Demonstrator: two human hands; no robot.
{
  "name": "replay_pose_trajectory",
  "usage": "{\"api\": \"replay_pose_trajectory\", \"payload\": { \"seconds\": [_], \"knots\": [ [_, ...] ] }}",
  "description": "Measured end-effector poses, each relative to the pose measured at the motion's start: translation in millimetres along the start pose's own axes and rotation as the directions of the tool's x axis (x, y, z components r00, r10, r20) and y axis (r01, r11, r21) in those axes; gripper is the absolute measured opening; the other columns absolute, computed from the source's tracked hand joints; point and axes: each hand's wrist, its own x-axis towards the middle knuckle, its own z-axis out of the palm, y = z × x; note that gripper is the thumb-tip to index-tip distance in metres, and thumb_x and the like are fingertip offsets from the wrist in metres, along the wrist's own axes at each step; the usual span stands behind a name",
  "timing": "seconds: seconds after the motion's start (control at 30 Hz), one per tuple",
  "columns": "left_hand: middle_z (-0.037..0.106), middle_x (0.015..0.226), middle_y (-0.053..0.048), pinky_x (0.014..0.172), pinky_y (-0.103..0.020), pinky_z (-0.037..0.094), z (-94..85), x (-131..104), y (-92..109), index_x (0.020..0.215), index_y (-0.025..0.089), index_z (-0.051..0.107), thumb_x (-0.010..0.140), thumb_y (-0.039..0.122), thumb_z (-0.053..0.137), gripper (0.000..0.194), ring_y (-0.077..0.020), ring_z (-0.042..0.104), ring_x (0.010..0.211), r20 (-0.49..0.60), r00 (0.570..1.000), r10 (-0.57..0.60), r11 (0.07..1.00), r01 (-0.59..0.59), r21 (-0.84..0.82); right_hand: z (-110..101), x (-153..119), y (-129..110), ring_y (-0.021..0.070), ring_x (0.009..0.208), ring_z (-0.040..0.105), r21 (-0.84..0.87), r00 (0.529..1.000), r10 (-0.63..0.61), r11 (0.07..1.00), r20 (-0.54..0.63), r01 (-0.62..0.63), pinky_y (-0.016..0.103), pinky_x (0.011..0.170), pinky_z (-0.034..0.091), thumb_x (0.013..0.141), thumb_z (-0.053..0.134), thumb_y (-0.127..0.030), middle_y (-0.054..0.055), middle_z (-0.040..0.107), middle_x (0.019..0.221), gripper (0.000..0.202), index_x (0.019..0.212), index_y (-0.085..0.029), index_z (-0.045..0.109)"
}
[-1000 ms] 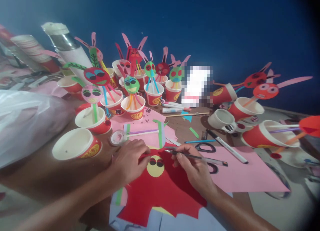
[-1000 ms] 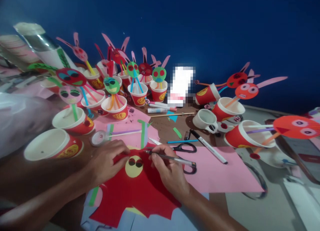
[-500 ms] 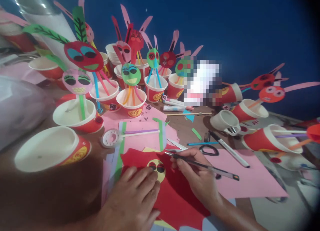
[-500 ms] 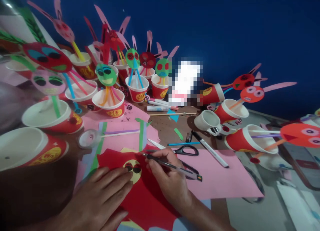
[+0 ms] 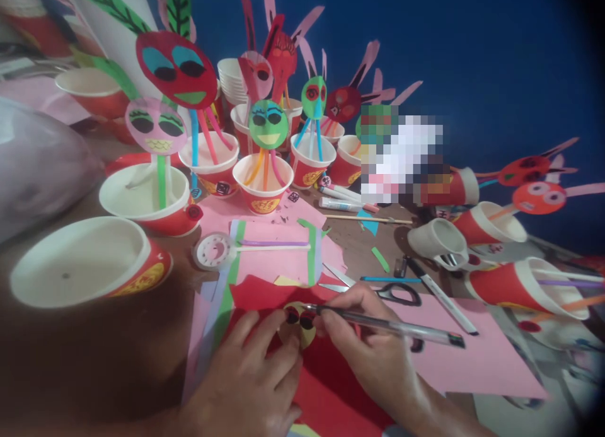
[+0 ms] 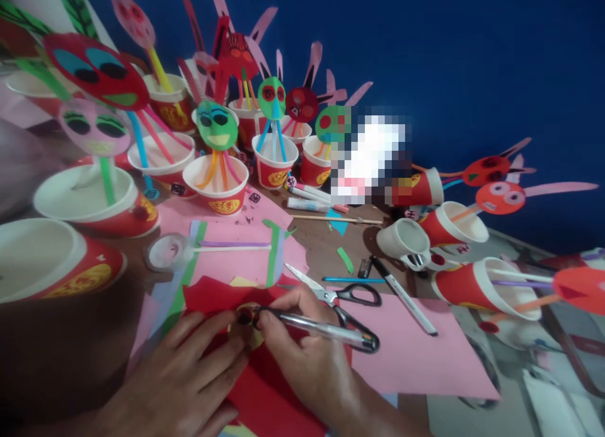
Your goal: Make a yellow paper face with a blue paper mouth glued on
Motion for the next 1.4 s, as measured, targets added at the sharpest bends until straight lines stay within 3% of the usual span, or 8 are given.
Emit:
{"api": "replay_pose_trajectory", "payload": {
  "seconds": [0.2,0.4,0.57,0.8,0.93,1.1,1.23,1.4],
  "knots": [
    [0.067,0.105,0.002,0.093,-0.041,0.031,6.1,0.4,-2.4,0.095,0.025,0.067,0.071,0.049,0.065,0.034,-0.0265,0.047,0.109,0.010,1.000,0.000,1.000,0.000,0.001,10.4,3.0,14.6,0.0112,0.050,0.060,-0.045,0.993,-0.108,0.993,0.047,0.110,0.019,0.045,0.045,0.084,0.056,-0.022,-0.003,0.063,0.061,0.006,0.079,-0.023,0.052],
    [0.068,0.102,0.002,0.092,-0.044,0.029,11.1,-1.9,-2.3,0.094,0.025,0.067,0.081,0.042,0.054,0.025,-0.0280,0.048,0.105,-0.028,1.000,-0.001,1.000,0.001,-0.012,9.8,4.5,10.5,0.0117,0.046,0.059,-0.113,0.975,-0.217,0.969,0.047,0.221,0.018,0.036,0.039,0.082,0.057,-0.020,-0.004,0.061,0.052,0.010,0.076,-0.024,0.051],
    [0.068,0.098,0.002,0.090,-0.044,0.030,10.9,-2.5,-0.8,0.093,0.024,0.067,0.084,0.033,0.051,0.021,-0.0262,0.048,0.104,-0.046,0.999,-0.021,0.999,0.019,-0.025,12.7,5.4,8.5,0.0126,0.046,0.061,-0.135,0.967,-0.253,0.958,0.019,0.253,0.020,0.038,0.043,0.081,0.057,-0.019,-0.004,0.064,0.055,0.008,0.078,-0.025,0.052],
    [0.066,0.093,0.000,0.088,-0.041,0.036,24.0,0.4,-0.8,0.087,0.024,0.066,0.083,0.022,0.048,0.019,-0.0231,0.054,0.100,-0.268,0.962,-0.050,0.999,0.043,-0.032,12.1,6.6,8.8,0.0140,0.047,0.063,-0.208,0.953,-0.303,0.930,0.032,0.303,0.021,0.040,0.044,0.081,0.057,-0.020,-0.003,0.065,0.055,0.009,0.077,-0.025,0.052],
    [0.065,0.099,-0.003,0.091,-0.042,0.039,18.0,-1.0,0.9,0.091,0.023,0.066,0.084,0.021,0.047,0.021,-0.0244,0.053,0.105,-0.115,0.990,-0.084,0.995,0.078,-0.054,11.8,6.7,9.1,0.0136,0.048,0.063,-0.208,0.958,-0.283,0.936,0.039,0.285,0.021,0.039,0.044,0.082,0.056,-0.020,-0.003,0.064,0.055,0.008,0.078,-0.025,0.051],
    [0.065,0.093,-0.004,0.091,-0.043,0.038,23.6,-2.8,1.7,0.088,0.022,0.067,0.086,0.018,0.039,0.028,-0.0246,0.053,0.104,-0.268,0.961,-0.062,0.997,0.050,-0.051,12.0,8.3,8.4,0.0116,0.048,0.063,-0.218,0.953,-0.297,0.928,0.061,0.303,0.018,0.042,0.045,0.081,0.058,-0.018,-0.004,0.065,0.058,0.010,0.081,-0.025,0.050],
    [0.066,0.096,-0.004,0.091,-0.043,0.037,29.3,-3.5,2.2,0.090,0.022,0.067,0.086,0.017,0.038,0.030,-0.0245,0.052,0.105,-0.246,0.965,-0.092,0.994,0.075,-0.079,12.8,9.5,6.9,0.0122,0.047,0.062,-0.281,0.943,-0.332,0.903,0.021,0.324,0.019,0.042,0.046,0.079,0.060,-0.022,-0.003,0.065,0.058,0.009,0.077,-0.025,0.052],
    [0.066,0.097,-0.004,0.090,-0.043,0.039,23.2,-4.1,1.9,0.093,0.022,0.067,0.085,0.022,0.043,0.025,-0.0253,0.052,0.107,-0.200,0.977,-0.079,0.994,0.061,-0.094,13.1,8.6,6.9,0.0120,0.047,0.062,-0.289,0.941,-0.336,0.898,0.037,0.332,0.019,0.042,0.046,0.080,0.059,-0.021,-0.004,0.064,0.057,0.009,0.077,-0.025,0.051]
  ]
}}
